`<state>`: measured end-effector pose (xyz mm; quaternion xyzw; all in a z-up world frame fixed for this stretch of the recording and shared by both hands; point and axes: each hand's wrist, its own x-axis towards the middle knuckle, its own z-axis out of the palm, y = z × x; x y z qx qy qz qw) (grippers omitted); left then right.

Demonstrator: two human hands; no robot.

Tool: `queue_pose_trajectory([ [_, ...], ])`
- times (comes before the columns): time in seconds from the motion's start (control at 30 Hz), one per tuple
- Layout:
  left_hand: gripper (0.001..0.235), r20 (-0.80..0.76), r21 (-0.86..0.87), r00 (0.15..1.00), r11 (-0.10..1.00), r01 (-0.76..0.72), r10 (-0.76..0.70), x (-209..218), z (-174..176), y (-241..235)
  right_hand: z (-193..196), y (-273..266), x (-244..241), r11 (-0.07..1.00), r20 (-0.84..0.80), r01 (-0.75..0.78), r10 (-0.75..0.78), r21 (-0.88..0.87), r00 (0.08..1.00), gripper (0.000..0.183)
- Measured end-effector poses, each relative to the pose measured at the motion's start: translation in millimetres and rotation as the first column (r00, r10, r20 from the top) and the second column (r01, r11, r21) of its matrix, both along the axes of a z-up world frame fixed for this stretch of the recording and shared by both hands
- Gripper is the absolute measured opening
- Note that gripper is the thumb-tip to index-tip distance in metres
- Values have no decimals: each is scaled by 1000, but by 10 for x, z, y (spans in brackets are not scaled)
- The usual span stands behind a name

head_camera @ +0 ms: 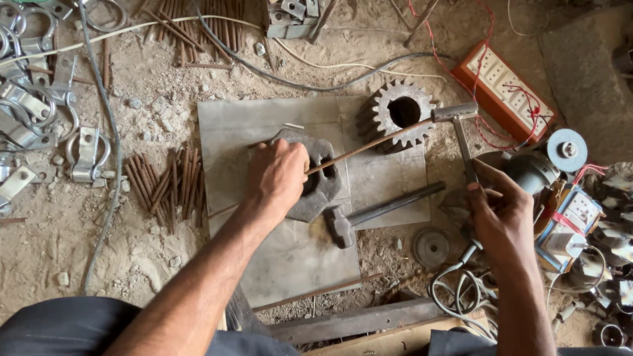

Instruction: The person uses an angle grinder to cut a thin metal rod held against a larger metal component on the floor.

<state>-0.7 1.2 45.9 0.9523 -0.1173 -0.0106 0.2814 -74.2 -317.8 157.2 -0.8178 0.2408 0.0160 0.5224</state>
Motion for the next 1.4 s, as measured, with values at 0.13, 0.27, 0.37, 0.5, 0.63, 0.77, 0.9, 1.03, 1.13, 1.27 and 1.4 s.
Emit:
queue_pose_trajectory([
  [0.13,12,-94,20,996,1000,-8,9,36,-27,-6,36,-22,-11,998,1,-6,6,58,1000,42],
  [0.27,12,65,-45,998,999,-6,9,49,-60,14,78,-12,-16,997,-14,-44,45,56,999,43],
  [0.37,9,134,87,991,996,17,-28,100,-38,-14,42,8,2,994,-18,-106,106,25,994,43],
  [0.5,9,105,98,994,995,-10,-1,89,12,-14,-62,43,-3,982,19,-188,188,2,982,44],
  [0.63,9,43,216,999,976,-14,5,125,54,-53,-38,76,4,992,40,-127,127,-15,991,41],
  [0.77,3,141,172,990,984,-48,24,103,56,-91,64,52,15,999,-8,-32,31,-41,999,44],
  [0.9,7,98,166,995,986,-30,14,90,113,-65,59,65,-6,998,9,-52,52,-29,999,42],
  [1.03,12,118,170,993,985,-39,19,115,215,-62,85,103,-5,996,-2,-81,81,24,997,42],
  [1.13,13,178,162,984,985,-51,22,118,280,-56,84,150,9,992,-12,-123,124,22,992,43],
  [1.27,12,160,195,987,980,-50,18,123,319,-60,31,186,16,985,43,-174,174,9,984,44],
  [1.4,10,211,121,977,991,-56,29,105,345,-59,-16,187,11,988,18,-156,157,-14,987,44],
])
